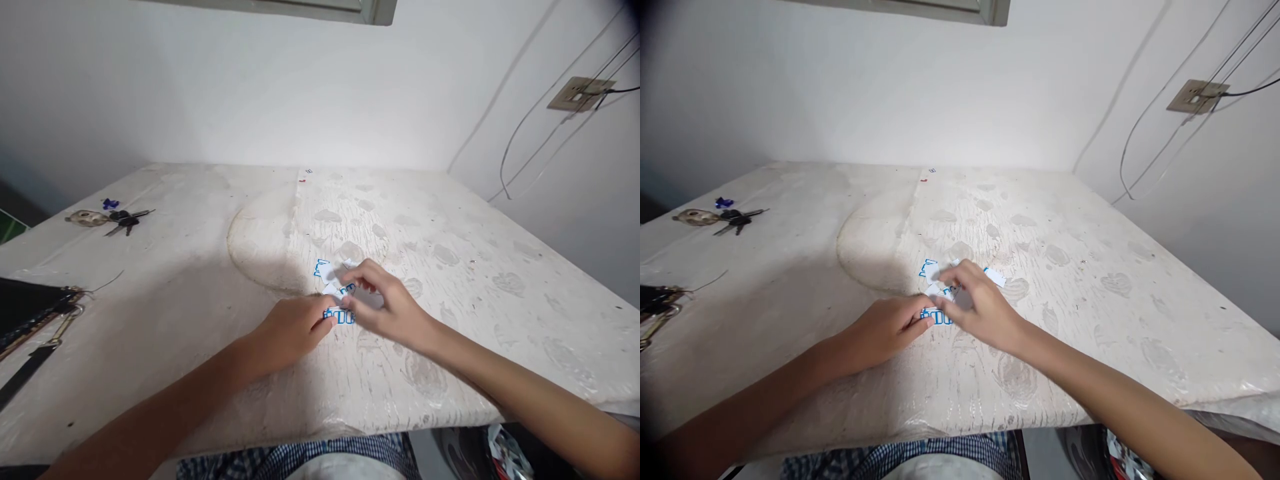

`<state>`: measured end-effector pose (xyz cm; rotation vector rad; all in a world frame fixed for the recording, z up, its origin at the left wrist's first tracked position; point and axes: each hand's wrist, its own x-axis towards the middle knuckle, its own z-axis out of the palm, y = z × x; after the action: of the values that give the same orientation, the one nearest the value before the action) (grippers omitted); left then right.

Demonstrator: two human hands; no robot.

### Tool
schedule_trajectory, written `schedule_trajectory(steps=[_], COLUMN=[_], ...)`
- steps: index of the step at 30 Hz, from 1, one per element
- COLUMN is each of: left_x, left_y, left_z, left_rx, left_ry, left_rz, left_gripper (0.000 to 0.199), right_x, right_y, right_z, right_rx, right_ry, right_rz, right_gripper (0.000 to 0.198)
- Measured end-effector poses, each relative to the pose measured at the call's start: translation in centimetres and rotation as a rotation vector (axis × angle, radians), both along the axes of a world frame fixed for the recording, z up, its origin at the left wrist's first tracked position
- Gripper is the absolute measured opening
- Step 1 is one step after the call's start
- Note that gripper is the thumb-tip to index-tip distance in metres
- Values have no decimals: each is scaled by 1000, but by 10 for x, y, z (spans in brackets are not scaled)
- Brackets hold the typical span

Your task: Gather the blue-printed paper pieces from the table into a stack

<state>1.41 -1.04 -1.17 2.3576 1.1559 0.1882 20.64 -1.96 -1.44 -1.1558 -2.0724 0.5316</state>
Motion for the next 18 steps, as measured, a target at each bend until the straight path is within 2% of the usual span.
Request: schedule_trajectory(steps=[3, 6, 9, 13, 18], left_x=[1, 1, 0, -2, -3], left_y=[0, 0, 0, 0, 0], left_z=[1, 2, 1, -1, 0], left_rx=[26, 28, 19, 23, 39], left_ry=[7, 12, 9, -12, -27], left_rz=[-6, -19, -26, -30, -30], left_gripper=[17, 17, 20, 21, 19], right_x=[1, 0, -1, -6, -21], right_y=[19, 38, 49, 54, 60], right_z=[1, -9, -17, -11, 10], right_rx=[78, 129, 118, 62, -119], right_ry=[-67, -182, -226, -241, -366], right_rz=[-31, 70, 137, 108, 64], right_gripper=[23, 34, 38, 40, 38])
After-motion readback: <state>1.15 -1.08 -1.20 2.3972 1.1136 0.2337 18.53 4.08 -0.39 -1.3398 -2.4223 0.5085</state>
